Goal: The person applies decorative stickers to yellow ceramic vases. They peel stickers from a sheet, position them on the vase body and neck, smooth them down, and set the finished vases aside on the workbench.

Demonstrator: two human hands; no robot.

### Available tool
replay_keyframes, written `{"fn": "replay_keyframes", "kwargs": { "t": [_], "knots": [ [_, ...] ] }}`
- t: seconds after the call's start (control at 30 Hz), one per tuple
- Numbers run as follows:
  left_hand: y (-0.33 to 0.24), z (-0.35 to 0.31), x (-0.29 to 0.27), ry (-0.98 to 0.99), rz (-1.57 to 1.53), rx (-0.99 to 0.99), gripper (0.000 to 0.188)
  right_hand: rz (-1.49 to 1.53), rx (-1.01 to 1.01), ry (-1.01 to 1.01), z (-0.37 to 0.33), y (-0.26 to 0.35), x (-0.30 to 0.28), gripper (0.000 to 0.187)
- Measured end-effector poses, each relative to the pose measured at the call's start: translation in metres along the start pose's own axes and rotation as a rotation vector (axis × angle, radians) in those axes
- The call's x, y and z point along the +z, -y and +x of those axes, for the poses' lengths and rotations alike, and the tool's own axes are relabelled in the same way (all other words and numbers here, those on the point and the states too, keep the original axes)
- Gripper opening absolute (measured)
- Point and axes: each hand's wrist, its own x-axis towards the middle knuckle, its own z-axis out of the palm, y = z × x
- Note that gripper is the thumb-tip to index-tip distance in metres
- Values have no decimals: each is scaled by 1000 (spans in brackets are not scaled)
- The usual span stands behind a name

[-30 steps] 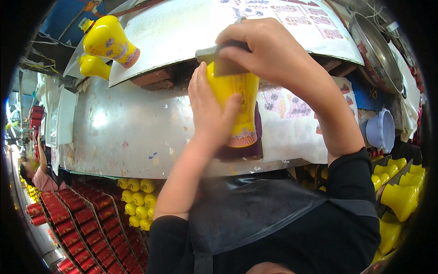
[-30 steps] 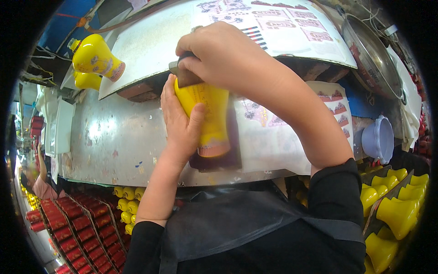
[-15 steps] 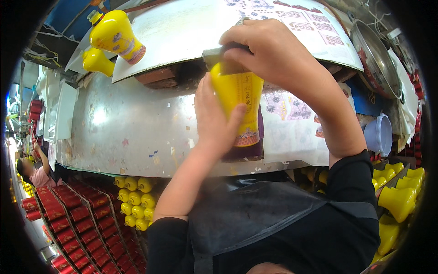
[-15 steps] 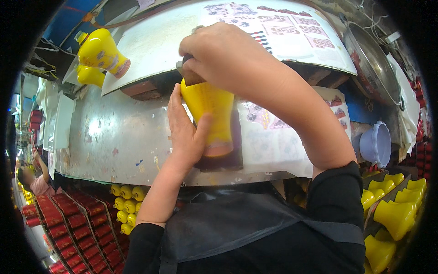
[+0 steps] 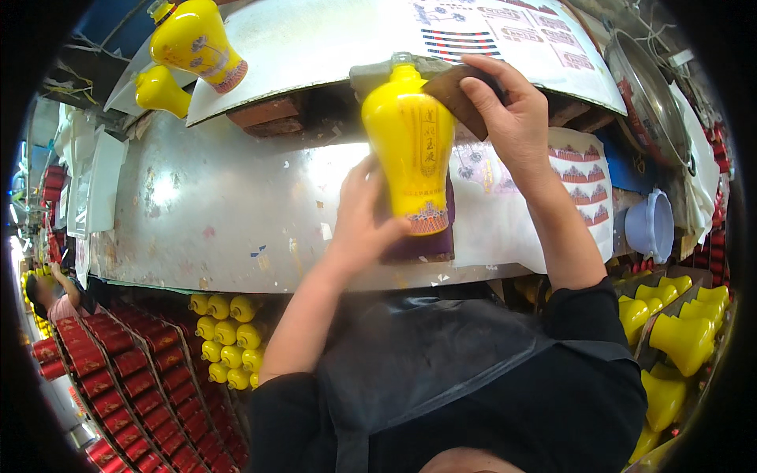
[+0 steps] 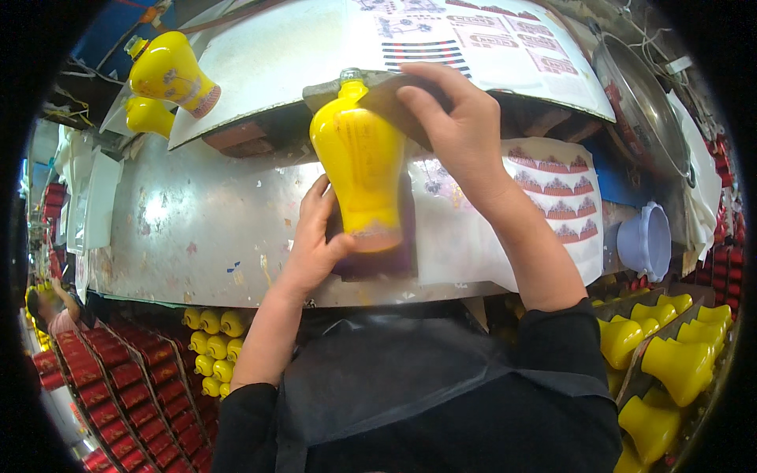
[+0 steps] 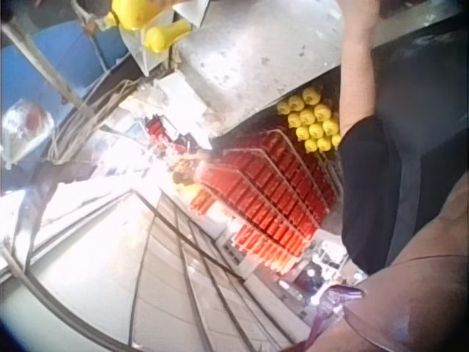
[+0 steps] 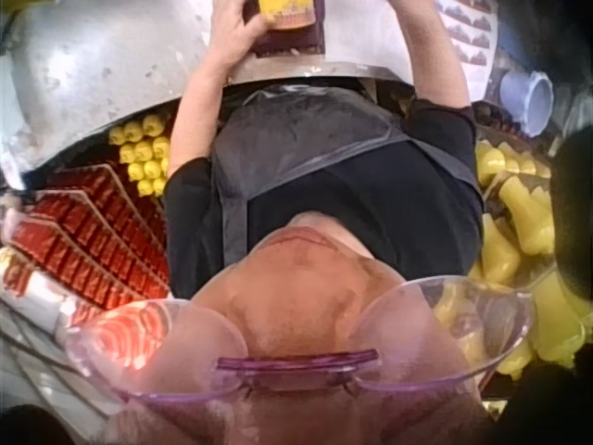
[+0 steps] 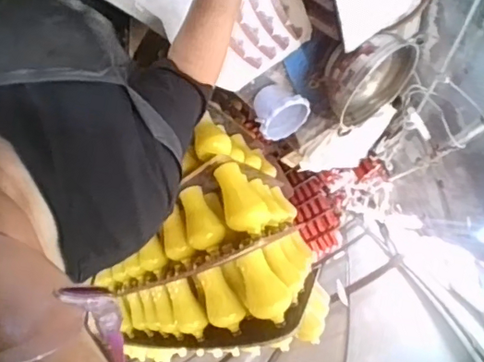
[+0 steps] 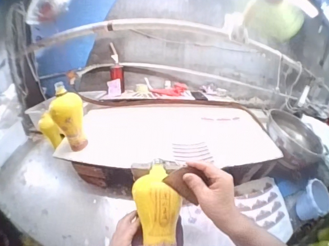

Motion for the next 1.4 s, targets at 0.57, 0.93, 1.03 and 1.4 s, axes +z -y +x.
{"fn": "replay_keyframes", "kwargs": {
  "t": [0.57,0.93,1.03,1.4],
  "knots": [
    [-18,-19,20,-334,215,70,58,-169,-317,-47,-113,19,2,33],
    [-3,-21,26,-248,101,-12,44,-121,-490,92,-124,31,-3,26],
    [-10,-29,25,-336,25,-75,45,-27,-263,40,-129,28,-10,20],
    [-16,-23,30,-285,-124,-27,83,-627,262,146,-161,-37,-92,19]
  ]
}}
